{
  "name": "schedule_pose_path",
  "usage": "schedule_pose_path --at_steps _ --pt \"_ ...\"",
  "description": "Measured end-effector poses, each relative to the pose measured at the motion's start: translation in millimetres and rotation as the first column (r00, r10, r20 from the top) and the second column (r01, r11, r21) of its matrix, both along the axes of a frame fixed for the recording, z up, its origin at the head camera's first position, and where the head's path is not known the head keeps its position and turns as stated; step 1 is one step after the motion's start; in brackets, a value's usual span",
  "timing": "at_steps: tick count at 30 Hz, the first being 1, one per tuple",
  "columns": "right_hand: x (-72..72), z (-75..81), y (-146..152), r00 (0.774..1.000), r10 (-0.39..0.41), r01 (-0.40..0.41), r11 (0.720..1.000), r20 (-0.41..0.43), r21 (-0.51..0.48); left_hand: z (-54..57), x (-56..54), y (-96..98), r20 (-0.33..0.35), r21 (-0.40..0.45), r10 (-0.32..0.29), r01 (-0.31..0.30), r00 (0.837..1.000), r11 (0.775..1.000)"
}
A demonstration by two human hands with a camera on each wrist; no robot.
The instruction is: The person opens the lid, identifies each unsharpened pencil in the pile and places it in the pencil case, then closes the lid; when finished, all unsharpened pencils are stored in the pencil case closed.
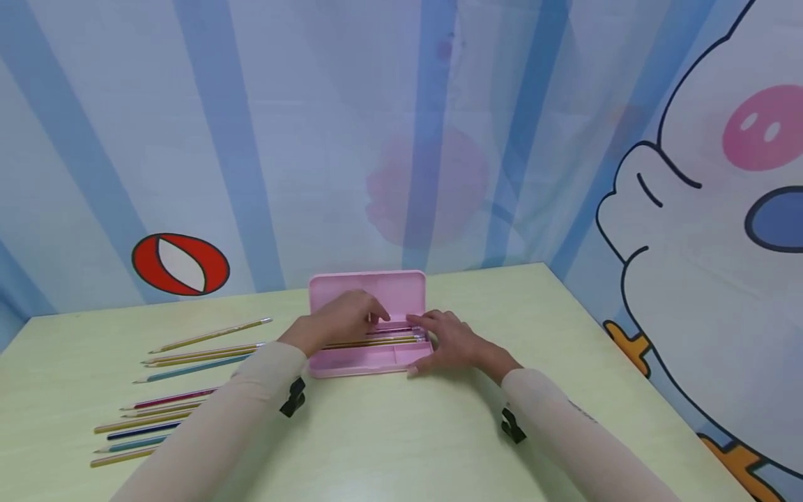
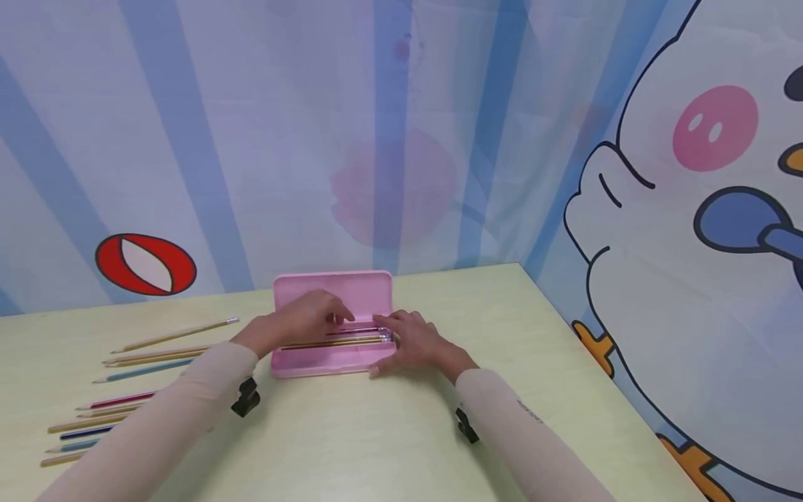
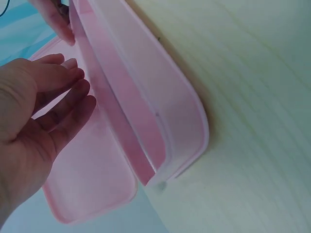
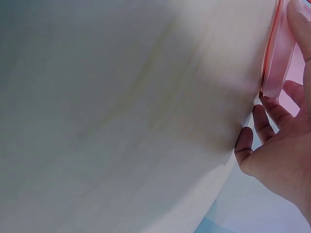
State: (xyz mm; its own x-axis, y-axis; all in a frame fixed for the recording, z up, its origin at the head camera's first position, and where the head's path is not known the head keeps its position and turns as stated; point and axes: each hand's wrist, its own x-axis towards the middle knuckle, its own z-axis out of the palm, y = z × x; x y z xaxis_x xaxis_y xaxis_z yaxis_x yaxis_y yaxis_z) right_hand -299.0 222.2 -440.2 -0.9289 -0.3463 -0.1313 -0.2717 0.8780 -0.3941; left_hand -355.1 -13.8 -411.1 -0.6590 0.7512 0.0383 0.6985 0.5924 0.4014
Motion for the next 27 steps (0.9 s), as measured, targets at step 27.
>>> schedule_pose_path --at_steps 27 --pt "1.0 -0.3 -2.1 1.0 0.017 -0.017 1.0 -0.014 -0.01 31.7 26.5 -129.6 0.122 0.041 0.115 -0.121 0.986 0.992"
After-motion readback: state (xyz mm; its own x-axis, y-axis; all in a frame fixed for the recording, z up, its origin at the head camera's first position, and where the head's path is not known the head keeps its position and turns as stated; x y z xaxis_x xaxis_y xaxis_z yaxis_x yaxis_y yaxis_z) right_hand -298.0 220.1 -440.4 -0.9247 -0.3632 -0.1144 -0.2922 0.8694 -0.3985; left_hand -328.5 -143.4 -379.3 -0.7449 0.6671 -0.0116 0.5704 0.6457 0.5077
